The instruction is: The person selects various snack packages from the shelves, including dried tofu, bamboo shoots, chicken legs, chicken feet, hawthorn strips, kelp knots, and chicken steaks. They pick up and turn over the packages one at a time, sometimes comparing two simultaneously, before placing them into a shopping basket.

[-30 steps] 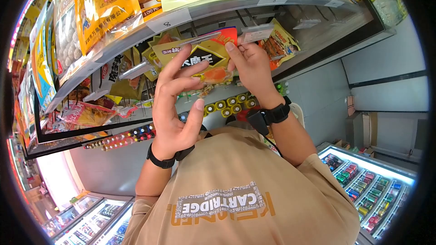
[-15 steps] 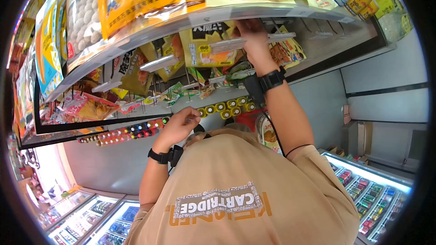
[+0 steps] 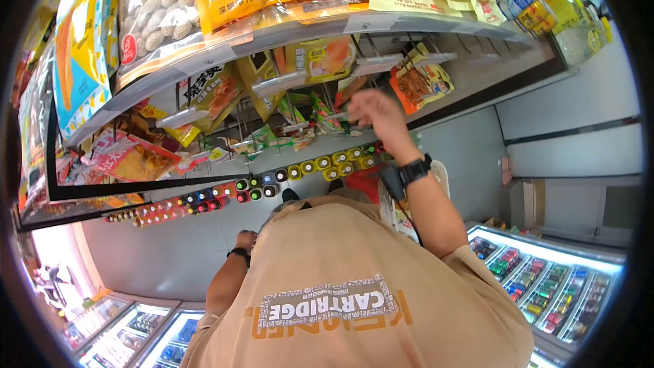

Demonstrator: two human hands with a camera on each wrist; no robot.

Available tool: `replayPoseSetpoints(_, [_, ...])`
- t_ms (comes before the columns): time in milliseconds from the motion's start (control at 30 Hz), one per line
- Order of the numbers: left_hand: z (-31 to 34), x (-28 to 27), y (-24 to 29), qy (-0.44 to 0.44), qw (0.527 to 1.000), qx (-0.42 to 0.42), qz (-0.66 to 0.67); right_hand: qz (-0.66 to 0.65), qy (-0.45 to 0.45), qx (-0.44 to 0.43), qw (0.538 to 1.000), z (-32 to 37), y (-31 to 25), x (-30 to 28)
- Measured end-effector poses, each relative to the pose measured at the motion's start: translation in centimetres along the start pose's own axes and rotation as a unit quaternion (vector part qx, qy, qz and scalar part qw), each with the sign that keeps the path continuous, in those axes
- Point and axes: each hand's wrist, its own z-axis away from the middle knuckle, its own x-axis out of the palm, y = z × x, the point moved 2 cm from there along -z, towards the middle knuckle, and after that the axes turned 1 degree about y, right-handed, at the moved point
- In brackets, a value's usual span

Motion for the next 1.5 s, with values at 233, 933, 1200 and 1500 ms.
replayPoseSetpoints(233, [0.2, -1.6, -0.8, -0.073, 0.990, 0.096, -0.079, -0.053, 0.046, 0.303, 0.950, 11.4, 14.6, -1.5])
replayPoseSetpoints(933, [-1.2, 3.2, 10.8, -0.090, 0.983, 0.156, -0.039, 0.007, 0.270, 0.364, 0.891, 28.6, 28.6, -7.9])
replayPoseSetpoints(1200, [4.5, 4.6, 2.4, -0.037, 0.996, 0.082, -0.001, -0.115, 0.198, 0.286, 0.931, 26.5, 27.0, -11.0])
replayPoseSetpoints(1500, [9.5, 8.4, 1.7, 0.034, 0.988, 0.143, -0.052, -0.232, 0.205, 0.308, 0.899, 29.4, 32.5, -16.6])
